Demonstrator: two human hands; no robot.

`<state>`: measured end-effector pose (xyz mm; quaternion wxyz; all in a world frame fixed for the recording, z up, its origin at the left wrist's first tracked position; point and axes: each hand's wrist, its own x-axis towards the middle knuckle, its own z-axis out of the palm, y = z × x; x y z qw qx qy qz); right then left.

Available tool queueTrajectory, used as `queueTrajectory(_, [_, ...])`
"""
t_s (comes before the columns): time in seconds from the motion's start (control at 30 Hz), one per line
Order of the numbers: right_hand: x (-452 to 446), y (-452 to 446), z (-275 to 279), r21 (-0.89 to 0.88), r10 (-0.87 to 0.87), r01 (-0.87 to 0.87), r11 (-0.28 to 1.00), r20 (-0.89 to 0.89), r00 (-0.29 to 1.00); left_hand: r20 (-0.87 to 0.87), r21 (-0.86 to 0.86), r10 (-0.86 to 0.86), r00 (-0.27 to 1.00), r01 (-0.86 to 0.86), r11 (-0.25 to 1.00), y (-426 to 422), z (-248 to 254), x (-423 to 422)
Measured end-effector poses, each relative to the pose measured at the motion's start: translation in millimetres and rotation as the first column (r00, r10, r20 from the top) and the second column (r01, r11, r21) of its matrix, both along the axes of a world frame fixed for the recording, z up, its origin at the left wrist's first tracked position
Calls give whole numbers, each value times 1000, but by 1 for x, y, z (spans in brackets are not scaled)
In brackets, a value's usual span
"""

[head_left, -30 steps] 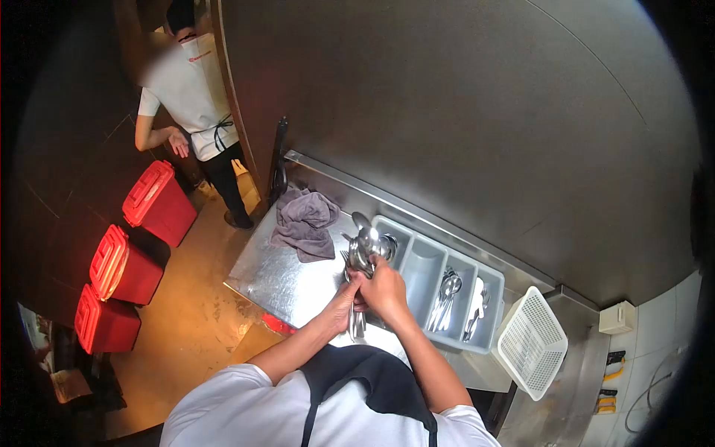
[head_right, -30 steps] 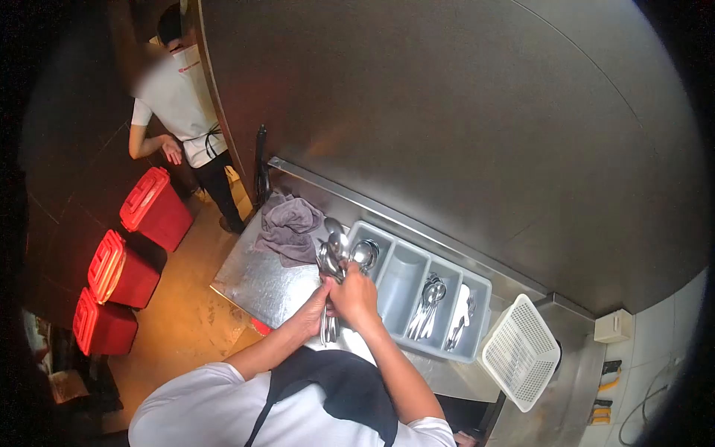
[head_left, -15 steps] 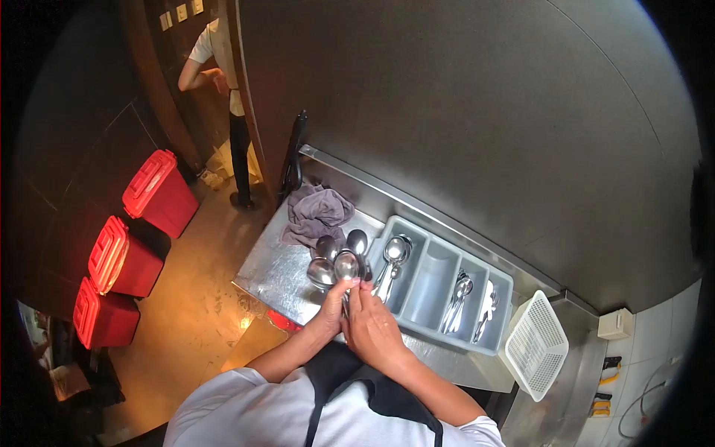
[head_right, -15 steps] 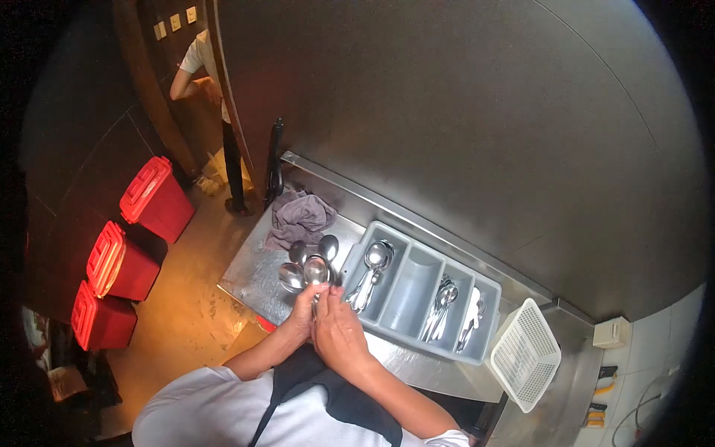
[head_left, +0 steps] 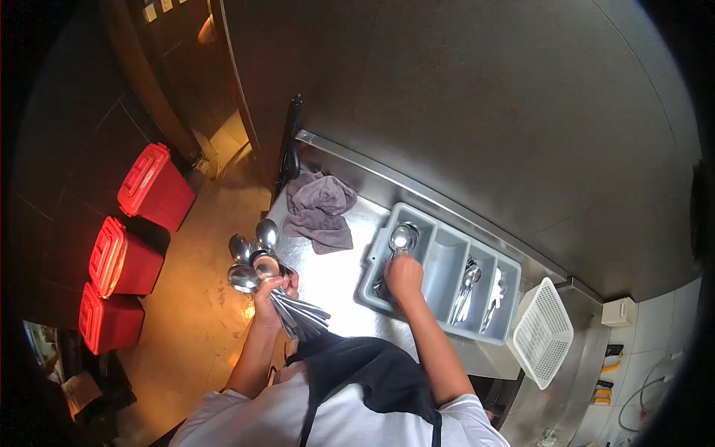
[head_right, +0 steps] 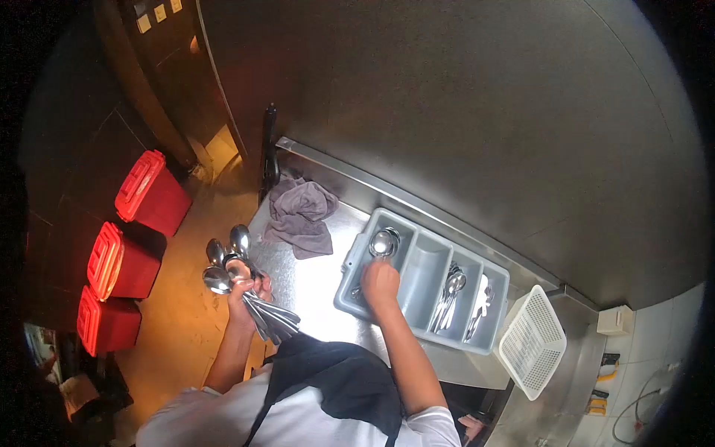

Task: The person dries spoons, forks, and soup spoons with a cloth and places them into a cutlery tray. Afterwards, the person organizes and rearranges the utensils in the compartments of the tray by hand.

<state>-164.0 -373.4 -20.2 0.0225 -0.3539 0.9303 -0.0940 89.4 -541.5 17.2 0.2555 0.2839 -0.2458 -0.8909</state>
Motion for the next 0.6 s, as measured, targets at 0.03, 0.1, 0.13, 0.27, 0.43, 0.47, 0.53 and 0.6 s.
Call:
queueTrajectory(0.03, [-4,-4,-8,58,-24,25,998,-14,1000,12,-13,-4,1000,4,1000,-2,-2,4])
queueTrajectory(0.1, [-15,-11,-31,172,-71,78,982,-49,996,36,-11,-6,999,6,1000,-3,-6,7])
queueTrajectory(0.13, [-17,-14,-31,195,-92,100,976,-52,994,52,-2,-2,999,2,1000,-3,-8,8])
queueTrajectory(0.27, [-29,-22,-45,265,-120,148,953,-119,986,61,69,-6,998,2,998,-3,-29,13])
queueTrajectory(0.43, [-44,-26,-47,256,-179,171,951,8,984,79,124,-148,986,137,983,-12,-34,20])
queueTrajectory(0.47, [-44,-25,-36,221,-204,188,957,53,977,91,121,-152,984,140,983,-14,-36,21])
queueTrajectory(0.53, [-42,-25,-20,140,-266,250,958,104,958,113,114,-156,981,143,983,-19,-41,21])
queueTrajectory(0.6, [-37,-22,-10,56,-337,332,941,127,933,127,70,-40,991,31,997,-19,-46,16])
